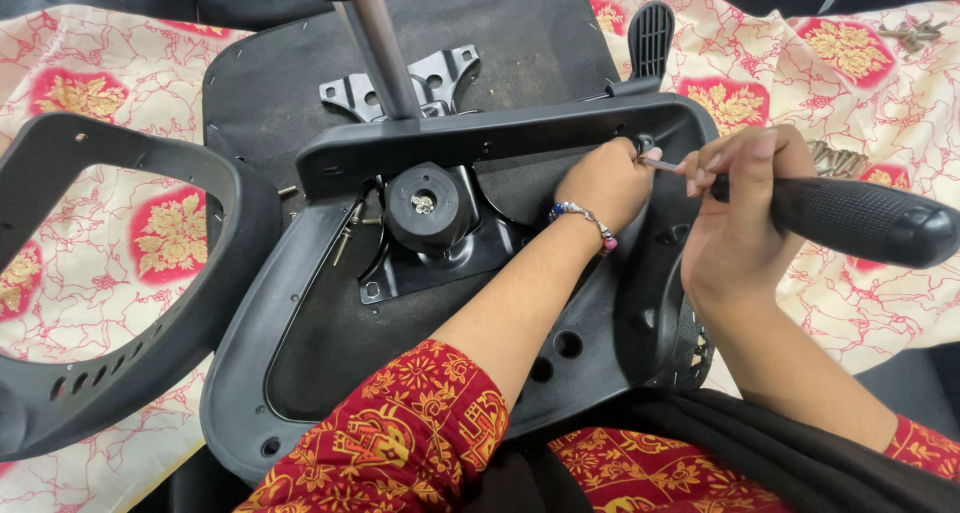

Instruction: The person assembles a black plastic chair base by inserting and tightening multiple screws with a screwdriver. They align the base components, secure them to the central column, and continue fastening screws around the perimeter.

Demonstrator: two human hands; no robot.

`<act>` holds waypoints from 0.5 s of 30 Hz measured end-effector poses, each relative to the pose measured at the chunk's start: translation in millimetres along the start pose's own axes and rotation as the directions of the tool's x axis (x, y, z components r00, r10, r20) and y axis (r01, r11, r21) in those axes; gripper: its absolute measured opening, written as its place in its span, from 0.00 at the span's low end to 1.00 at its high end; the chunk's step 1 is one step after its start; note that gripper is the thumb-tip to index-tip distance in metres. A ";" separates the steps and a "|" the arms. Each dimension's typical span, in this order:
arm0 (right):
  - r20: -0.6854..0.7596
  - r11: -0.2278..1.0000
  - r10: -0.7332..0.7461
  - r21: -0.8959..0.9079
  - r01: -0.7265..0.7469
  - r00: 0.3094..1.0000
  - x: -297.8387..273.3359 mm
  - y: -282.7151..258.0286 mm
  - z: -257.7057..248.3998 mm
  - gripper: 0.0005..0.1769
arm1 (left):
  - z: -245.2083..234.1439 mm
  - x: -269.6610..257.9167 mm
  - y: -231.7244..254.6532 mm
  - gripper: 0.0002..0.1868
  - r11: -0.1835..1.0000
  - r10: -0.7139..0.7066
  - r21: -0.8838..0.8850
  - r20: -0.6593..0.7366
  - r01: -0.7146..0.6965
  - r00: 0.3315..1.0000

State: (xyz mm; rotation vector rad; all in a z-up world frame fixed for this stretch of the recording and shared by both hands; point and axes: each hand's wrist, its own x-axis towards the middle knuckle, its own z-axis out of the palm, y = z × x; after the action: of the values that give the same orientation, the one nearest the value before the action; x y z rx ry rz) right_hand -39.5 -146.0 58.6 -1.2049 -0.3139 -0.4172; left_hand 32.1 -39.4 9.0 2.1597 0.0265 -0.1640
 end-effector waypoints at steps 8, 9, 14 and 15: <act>0.002 1.000 0.008 0.016 -0.008 1.000 1.0 -2.7 0.3 0.22 | 11.4 2.9 -0.9 0.18 0.996 0.014 0.084 -0.089 -0.006 0.996; -0.007 1.000 0.008 0.020 -0.008 1.000 1.2 -3.2 0.0 0.22 | 13.2 4.6 -1.6 0.17 0.997 0.033 0.067 -0.102 -0.027 0.994; 0.013 1.000 0.005 -0.002 -0.005 1.000 -0.5 -5.9 0.8 0.23 | 21.5 9.4 -3.0 0.14 0.999 -0.040 -0.041 -0.127 0.035 0.991; 0.016 1.000 0.007 -0.006 -0.007 1.000 -0.8 -6.4 1.0 0.23 | 23.3 8.5 -3.3 0.13 0.997 -0.055 -0.056 -0.143 0.048 0.988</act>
State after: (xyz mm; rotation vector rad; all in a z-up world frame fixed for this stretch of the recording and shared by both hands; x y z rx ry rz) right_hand -43.2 -146.9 63.9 -1.2155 -0.3223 -0.4024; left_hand 37.7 -57.1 -7.7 2.1155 0.1680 -0.0362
